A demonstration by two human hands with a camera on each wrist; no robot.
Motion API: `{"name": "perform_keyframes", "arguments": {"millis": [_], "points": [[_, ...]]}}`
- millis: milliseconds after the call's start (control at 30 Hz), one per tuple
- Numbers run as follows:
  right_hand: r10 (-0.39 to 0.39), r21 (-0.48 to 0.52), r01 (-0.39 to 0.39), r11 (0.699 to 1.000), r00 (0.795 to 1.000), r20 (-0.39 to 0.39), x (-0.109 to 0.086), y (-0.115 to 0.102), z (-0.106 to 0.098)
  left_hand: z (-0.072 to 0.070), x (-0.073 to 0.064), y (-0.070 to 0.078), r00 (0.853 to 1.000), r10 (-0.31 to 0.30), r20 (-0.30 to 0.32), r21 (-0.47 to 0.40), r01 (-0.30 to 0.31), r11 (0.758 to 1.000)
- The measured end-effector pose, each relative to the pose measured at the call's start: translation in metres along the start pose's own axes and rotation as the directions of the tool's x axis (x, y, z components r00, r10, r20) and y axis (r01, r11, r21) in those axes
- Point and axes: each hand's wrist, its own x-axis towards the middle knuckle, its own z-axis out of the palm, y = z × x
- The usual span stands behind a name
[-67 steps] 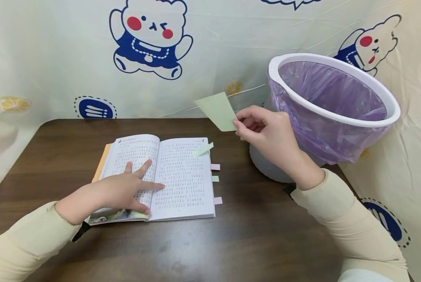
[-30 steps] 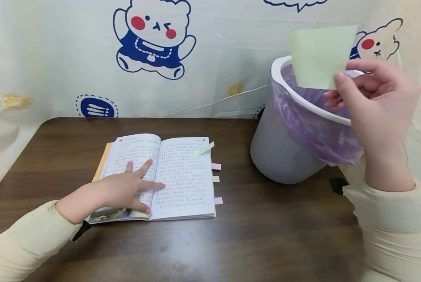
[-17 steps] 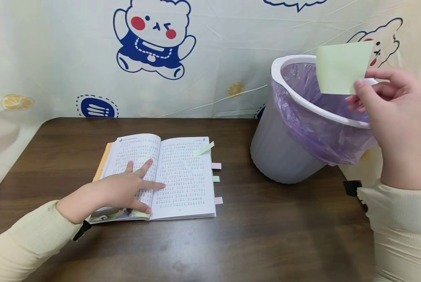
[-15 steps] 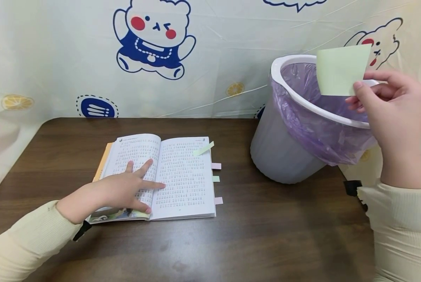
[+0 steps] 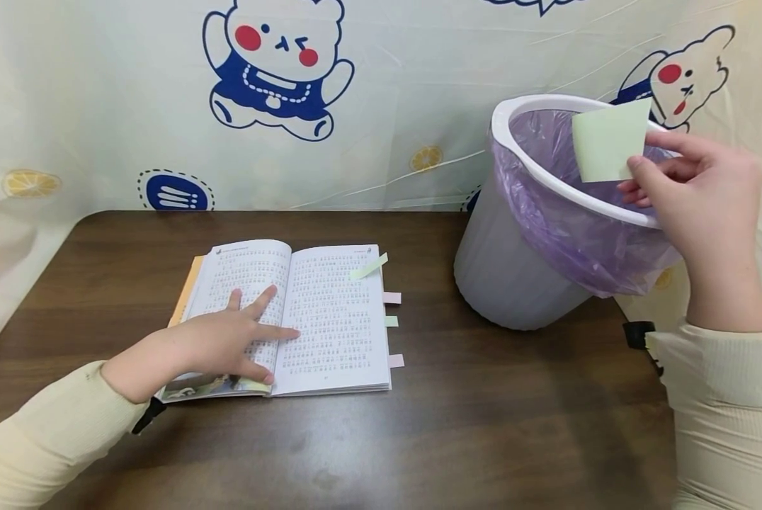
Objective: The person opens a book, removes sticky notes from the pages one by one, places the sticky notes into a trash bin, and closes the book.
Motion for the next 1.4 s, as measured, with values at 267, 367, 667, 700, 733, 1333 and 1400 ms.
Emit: {"name": "perform_keyframes", "arguments": {"millis": [267,367,667,700,733,1333,1400], "points": [[0.036,-0.085,-0.026,0.996,0.992,0.119,0.002,-0.002,-0.002,0.000,-0.001,0.000,1.000,0.004,-0.005,-0.003,-0.004,1.000],[0.034,-0.086,-0.022,0.996,0.989,0.141,0.003,-0.001,-0.003,0.000,-0.001,0.000,1.000,0.009,-0.010,0.004,-0.009,1.000],[0.001,-0.091,0.013,0.996,0.989,0.148,0.002,-0.001,-0.004,-0.001,0.000,0.001,1.000,0.007,-0.005,0.008,-0.007,1.000],[0.000,-0.087,0.013,0.996,0.989,0.145,0.002,-0.002,-0.004,-0.001,0.000,0.001,1.000,0.007,-0.004,0.009,-0.007,1.000],[0.000,-0.083,0.012,0.996,0.990,0.141,0.001,-0.003,-0.003,-0.002,0.000,0.002,1.000,0.005,-0.004,0.010,-0.005,1.000],[-0.160,-0.009,0.160,0.987,0.981,-0.114,-0.019,-0.033,0.014,-0.002,-0.001,0.001,1.000,-0.003,-0.003,0.004,0.003,1.000],[-0.198,-0.014,0.198,0.980,0.972,-0.125,-0.025,-0.038,0.018,-0.002,-0.002,0.002,1.000,-0.003,-0.004,-0.002,0.003,1.000]]}}
